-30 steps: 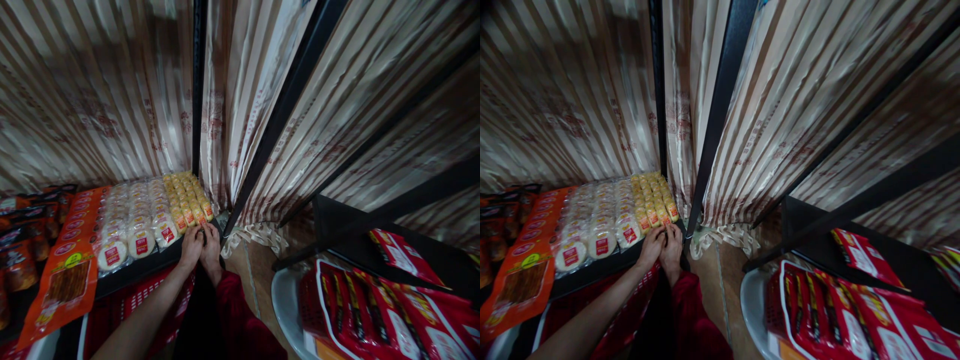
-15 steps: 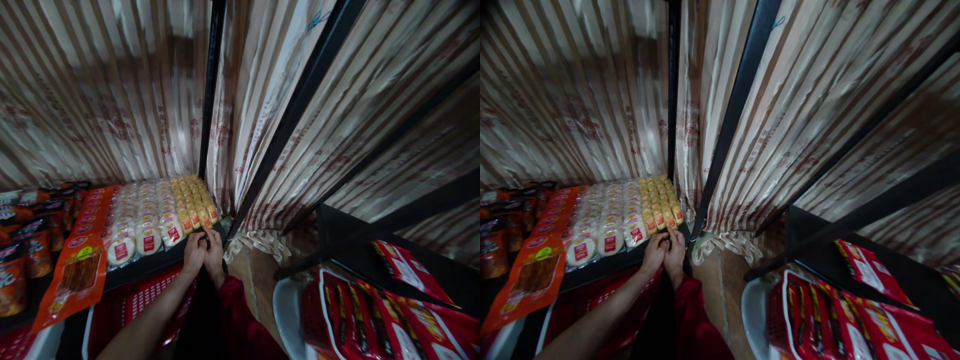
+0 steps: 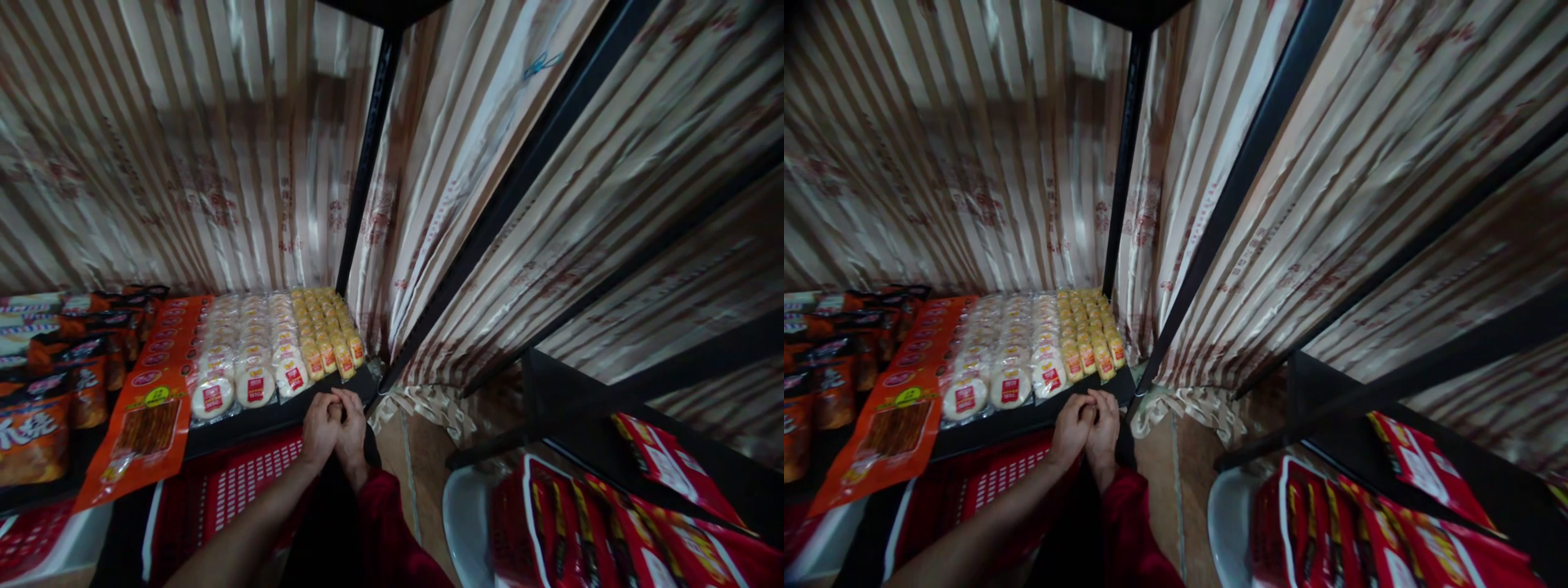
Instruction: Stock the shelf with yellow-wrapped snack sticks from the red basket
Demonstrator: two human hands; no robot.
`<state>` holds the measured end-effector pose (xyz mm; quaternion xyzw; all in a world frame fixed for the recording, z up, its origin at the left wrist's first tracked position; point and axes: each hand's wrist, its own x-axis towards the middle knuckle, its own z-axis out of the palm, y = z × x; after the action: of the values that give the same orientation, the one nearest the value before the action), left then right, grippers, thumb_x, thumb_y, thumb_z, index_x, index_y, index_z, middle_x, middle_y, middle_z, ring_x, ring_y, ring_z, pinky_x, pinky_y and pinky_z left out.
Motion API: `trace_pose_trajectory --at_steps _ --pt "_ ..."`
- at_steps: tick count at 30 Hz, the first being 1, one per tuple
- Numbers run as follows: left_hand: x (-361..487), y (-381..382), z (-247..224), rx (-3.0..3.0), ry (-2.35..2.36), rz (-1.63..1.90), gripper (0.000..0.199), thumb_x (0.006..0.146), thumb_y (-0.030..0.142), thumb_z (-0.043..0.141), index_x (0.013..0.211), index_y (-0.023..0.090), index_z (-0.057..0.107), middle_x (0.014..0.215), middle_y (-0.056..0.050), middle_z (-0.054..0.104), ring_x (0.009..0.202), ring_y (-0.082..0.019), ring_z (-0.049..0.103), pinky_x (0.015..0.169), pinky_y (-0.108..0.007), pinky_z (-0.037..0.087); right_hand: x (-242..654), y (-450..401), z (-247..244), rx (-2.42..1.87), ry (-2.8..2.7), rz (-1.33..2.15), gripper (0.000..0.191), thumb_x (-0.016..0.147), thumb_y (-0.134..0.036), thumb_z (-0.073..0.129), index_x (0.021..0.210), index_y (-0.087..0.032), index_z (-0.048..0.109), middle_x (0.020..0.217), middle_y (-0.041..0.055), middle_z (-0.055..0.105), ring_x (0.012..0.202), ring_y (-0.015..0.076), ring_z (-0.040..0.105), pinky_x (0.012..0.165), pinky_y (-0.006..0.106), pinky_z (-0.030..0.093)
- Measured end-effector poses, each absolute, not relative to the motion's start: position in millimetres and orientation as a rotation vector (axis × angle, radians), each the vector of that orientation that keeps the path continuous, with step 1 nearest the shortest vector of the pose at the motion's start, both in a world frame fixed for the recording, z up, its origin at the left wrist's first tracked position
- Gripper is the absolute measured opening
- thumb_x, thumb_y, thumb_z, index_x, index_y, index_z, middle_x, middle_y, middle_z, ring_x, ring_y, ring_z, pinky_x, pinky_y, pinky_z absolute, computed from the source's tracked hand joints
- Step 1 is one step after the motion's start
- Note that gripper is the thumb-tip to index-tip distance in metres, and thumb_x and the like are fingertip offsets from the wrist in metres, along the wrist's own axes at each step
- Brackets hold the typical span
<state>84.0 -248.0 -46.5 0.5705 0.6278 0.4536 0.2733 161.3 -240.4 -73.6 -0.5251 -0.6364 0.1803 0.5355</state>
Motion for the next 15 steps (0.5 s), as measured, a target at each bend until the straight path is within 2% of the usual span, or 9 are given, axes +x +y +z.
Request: trace_pose_trajectory --at_steps 7,15 --pt "68.3 -273.3 -50.3 1.621 1.712 1.186 0.020 0.079 0.017 0.038 0.071 0.021 0.055 0.076 -0.005 0.059 0.078 -0.018 0.058 0.074 -0.030 0.046 146.7 -263.6 -85.0 -1.215 -1.539 0.408 0.024 0.080 -0.018 0.046 0.093 -0.019 0.066 0.089 0.0076 0.065 0.085 0.0185 0.059 0.079 0.032 0.050" --pt "42.6 -300.2 -73.1 1.710 1.743 1.082 0.024 0.083 0.021 0.035 0.074 0.022 0.057 0.079 -0.006 0.061 0.080 -0.018 0.058 0.078 -0.030 0.047 127.4 -283.7 -112.2 -1.238 -1.659 0.386 0.026 0.084 -0.019 0.039 0.090 -0.022 0.065 0.087 0.0062 0.066 0.083 0.0181 0.061 0.080 0.032 0.051"
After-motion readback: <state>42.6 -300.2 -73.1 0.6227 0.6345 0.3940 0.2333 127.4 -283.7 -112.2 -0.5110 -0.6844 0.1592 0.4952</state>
